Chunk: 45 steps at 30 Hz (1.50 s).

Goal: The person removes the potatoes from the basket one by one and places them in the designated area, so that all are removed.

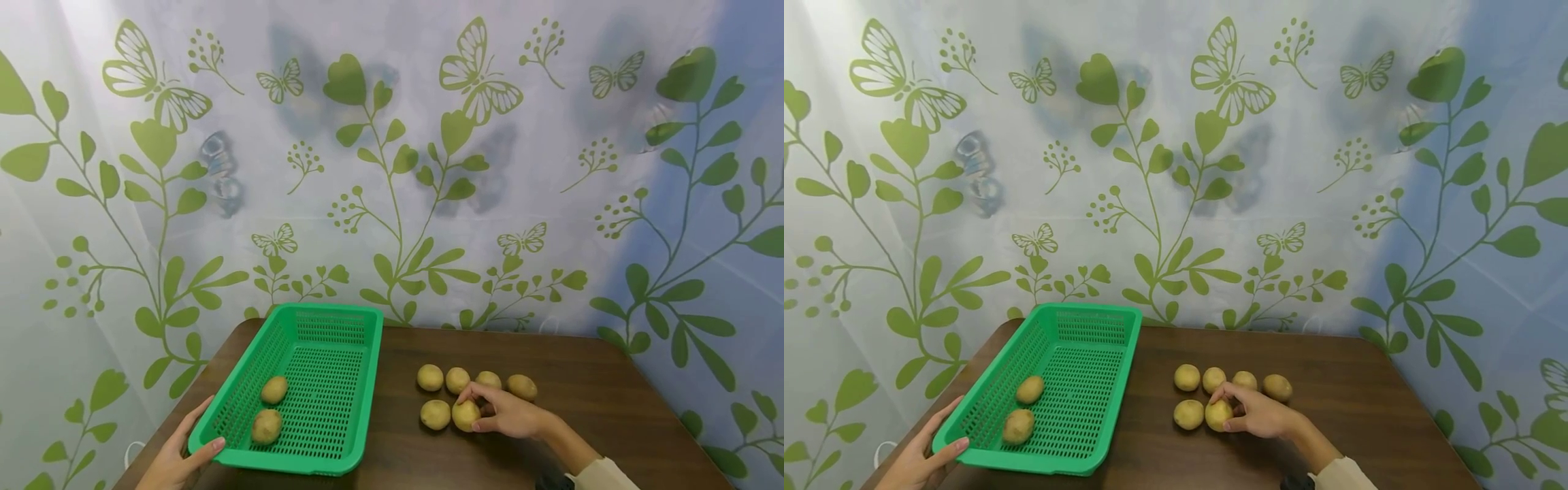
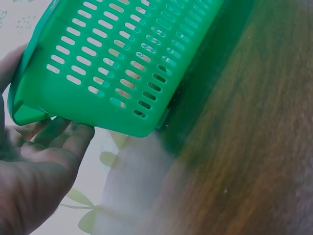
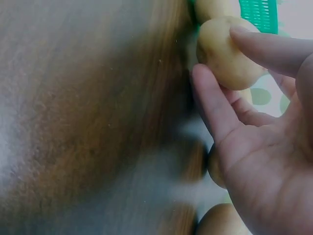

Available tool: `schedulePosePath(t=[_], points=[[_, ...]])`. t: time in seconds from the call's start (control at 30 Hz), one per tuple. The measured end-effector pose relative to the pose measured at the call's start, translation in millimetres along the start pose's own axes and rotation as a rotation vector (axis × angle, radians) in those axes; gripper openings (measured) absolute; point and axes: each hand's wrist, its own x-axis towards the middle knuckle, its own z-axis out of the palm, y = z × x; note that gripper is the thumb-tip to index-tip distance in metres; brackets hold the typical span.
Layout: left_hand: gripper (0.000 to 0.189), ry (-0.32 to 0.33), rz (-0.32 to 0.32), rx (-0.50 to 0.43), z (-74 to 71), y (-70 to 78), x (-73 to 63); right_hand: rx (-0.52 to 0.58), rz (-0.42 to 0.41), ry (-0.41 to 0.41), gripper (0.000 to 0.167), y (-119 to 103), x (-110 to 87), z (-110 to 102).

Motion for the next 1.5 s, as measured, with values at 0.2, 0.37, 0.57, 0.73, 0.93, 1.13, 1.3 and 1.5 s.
schedulePosePath(t=[0.2,0.37,0.57,0.73,0.93,1.13,1.3,1.5], points=[[0.057,-0.022,0.02,-0.01,-1.1,-2.3,-2.6,-0.012,-0.012,-0.033,0.033,5,0.5,-1],[0.056,0.018,0.005,0.005,0.8,-2.9,-2.4,-0.036,0.0,-0.009,0.033,9,-4.3,-3],[0.058,-0.003,0.025,-0.002,-3.0,-2.9,-5.5,-0.022,0.015,0.017,0.035,10,-7.1,-3],[0.058,0.013,0.031,-0.009,-3.1,-3.3,-4.0,0.011,0.023,0.036,0.032,9,-6.8,-6],[0.058,-0.02,0.076,-0.033,-1.3,-3.1,-2.3,0.009,-0.011,0.039,0.03,7,-5.1,-10],[0.059,-0.057,0.073,-0.053,-0.9,-1.3,-2.4,-0.024,-0.054,0.039,0.03,-1,-1.6,-15],[0.061,-0.049,0.069,-0.045,-0.1,-0.5,-2.5,-0.06,-0.03,0.044,0.033,-14,4.4,-21],[0.064,-0.04,0.069,-0.013,1.4,0.4,-1.2,-0.117,-0.005,0.035,0.033,-32,17.0,-26]])
